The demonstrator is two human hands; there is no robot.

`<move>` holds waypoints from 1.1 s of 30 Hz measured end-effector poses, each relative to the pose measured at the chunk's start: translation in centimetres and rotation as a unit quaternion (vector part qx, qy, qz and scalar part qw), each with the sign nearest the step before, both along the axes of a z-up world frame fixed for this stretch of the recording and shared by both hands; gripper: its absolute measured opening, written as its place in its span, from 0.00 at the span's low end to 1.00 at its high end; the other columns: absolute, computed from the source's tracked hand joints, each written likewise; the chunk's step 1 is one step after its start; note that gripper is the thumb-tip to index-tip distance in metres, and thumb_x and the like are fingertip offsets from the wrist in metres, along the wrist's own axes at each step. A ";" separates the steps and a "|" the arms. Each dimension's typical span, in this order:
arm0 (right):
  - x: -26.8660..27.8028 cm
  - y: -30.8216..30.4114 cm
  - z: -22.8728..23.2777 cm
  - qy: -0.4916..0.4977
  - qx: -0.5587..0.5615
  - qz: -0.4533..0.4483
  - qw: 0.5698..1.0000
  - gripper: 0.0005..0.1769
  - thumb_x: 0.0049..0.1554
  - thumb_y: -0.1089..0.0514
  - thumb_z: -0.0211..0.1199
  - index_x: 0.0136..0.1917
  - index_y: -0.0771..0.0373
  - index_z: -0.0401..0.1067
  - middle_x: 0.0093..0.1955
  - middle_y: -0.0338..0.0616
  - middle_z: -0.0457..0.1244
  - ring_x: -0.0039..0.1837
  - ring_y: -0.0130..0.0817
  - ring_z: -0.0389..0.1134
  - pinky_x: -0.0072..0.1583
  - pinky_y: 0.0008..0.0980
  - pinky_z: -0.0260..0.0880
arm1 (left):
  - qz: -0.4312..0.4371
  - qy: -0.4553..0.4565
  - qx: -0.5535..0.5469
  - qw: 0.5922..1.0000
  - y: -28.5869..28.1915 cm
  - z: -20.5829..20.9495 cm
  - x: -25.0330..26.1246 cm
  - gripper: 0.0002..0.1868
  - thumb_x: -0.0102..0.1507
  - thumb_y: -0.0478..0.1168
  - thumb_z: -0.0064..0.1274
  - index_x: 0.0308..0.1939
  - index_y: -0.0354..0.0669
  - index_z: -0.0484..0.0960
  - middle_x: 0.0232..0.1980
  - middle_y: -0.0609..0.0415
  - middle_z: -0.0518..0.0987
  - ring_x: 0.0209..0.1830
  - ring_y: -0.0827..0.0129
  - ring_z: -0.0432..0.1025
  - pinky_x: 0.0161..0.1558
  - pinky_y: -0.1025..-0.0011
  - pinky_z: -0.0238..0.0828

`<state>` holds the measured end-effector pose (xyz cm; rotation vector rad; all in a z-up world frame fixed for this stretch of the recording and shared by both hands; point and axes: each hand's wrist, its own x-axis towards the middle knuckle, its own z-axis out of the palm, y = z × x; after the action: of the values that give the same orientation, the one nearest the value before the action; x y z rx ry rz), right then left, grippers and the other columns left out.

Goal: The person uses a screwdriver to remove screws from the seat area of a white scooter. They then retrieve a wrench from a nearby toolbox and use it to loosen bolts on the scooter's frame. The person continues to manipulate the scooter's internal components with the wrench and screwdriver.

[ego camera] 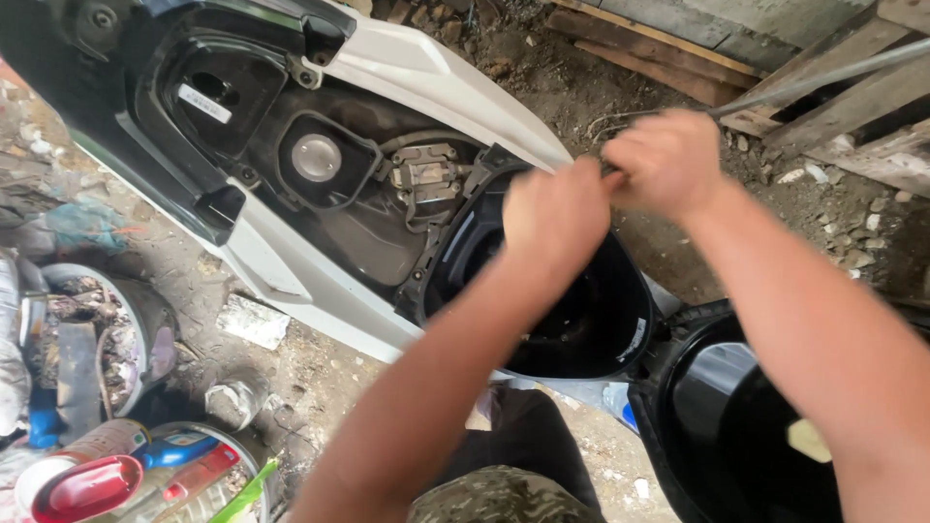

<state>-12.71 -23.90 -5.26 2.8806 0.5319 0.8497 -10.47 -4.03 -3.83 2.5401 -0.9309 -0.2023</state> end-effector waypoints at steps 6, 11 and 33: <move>5.4 3.3 2.9 -0.011 -0.005 0.134 0.991 0.22 0.61 0.45 0.57 0.29 0.50 0.55 0.29 0.30 0.50 0.37 0.38 0.53 0.47 0.41 0.49 | 0.025 0.229 -0.052 0.972 4.1 3.1 2.9 0.18 0.75 0.49 0.34 0.55 0.49 0.78 0.50 0.44 0.81 0.46 0.36 0.77 0.43 0.41 0.69; 2.7 5.4 10.2 0.215 -0.058 0.049 0.974 0.40 0.33 0.48 0.74 0.61 0.56 0.80 0.83 0.56 0.64 0.88 0.66 0.52 0.81 0.79 0.46 | 0.170 0.597 -0.347 0.703 2.4 1.1 1.7 0.09 0.74 0.41 0.43 0.42 0.40 0.71 0.32 0.52 0.69 0.25 0.69 0.59 0.26 0.68 0.50; 1.7 9.4 10.4 0.348 -0.004 -0.198 0.916 0.53 0.62 0.57 0.61 0.92 0.63 0.38 0.85 0.48 0.59 0.51 0.52 0.78 0.46 0.51 0.82 | -0.428 0.186 -0.119 0.876 -0.4 -11.6 13.0 0.17 0.80 0.44 0.48 0.71 0.44 0.81 0.60 0.47 0.88 0.59 0.48 0.84 0.59 0.49 0.85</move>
<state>-11.03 -14.45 5.19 3.0515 -0.0302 -0.2552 2.52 -4.48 -15.46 1.6217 -1.7157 -0.7470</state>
